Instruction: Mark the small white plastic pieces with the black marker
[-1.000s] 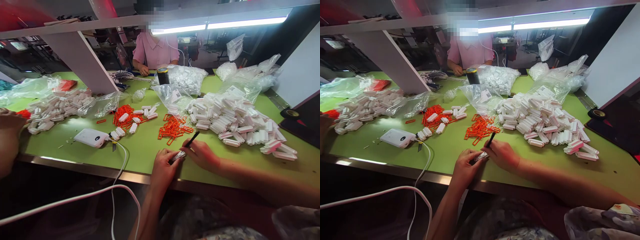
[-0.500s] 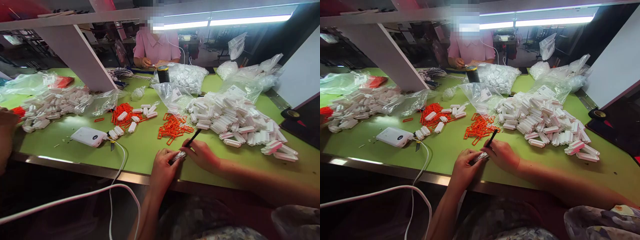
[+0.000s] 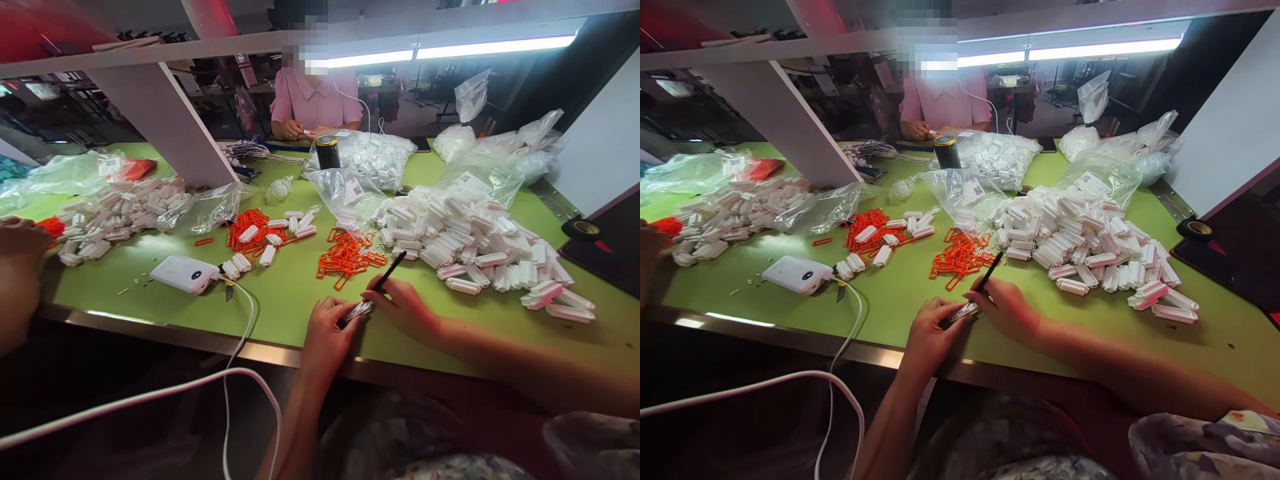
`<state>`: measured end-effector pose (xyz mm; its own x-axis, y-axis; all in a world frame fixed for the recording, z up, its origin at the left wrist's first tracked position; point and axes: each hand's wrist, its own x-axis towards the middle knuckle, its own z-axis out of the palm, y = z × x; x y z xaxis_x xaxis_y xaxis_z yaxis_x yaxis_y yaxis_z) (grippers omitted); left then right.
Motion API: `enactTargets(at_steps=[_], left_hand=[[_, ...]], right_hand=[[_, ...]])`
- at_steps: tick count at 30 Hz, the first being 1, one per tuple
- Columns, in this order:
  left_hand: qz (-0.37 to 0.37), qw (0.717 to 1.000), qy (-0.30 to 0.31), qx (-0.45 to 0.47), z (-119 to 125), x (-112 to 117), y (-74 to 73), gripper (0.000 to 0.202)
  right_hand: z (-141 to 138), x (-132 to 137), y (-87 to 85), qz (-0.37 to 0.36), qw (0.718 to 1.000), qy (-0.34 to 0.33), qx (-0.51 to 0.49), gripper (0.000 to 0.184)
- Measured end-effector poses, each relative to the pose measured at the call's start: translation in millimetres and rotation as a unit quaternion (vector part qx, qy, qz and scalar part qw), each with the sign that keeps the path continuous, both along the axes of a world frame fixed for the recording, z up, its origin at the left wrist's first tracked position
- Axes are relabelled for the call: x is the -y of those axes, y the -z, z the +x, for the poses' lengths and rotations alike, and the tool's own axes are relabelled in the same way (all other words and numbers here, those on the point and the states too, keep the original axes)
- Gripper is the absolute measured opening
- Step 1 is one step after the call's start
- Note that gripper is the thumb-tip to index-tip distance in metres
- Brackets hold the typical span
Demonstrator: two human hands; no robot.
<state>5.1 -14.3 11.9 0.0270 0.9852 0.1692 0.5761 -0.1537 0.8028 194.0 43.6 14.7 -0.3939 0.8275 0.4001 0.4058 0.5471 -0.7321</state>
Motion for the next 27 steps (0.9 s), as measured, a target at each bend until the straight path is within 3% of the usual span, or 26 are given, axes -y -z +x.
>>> enactTargets(at_steps=[7, 15, 20, 27], left_hand=[[-0.002, 1.000, 0.003, 0.002, -0.7, 0.7, -0.3, 0.015], [-0.008, 1.000, -0.001, -0.003, -0.6, 0.8, 0.2, 0.014], [-0.006, 1.000, 0.000, 0.000, -0.7, 1.2, 1.7, 0.018], [0.003, 1.000, 0.000, -0.001, -1.0, 0.6, 2.4, 0.021]], right_hand=[[0.9, 3.5, -4.7, 0.041, 0.998, -0.009, 0.053, 0.030], [-2.6, 6.3, -4.9, 0.150, 0.974, -0.047, 0.161, 0.036], [0.7, 5.0, -1.9, 0.081, 0.994, -0.010, 0.069, 0.033], [0.8, 4.1, -2.0, 0.029, 0.999, -0.009, 0.040, 0.038]])
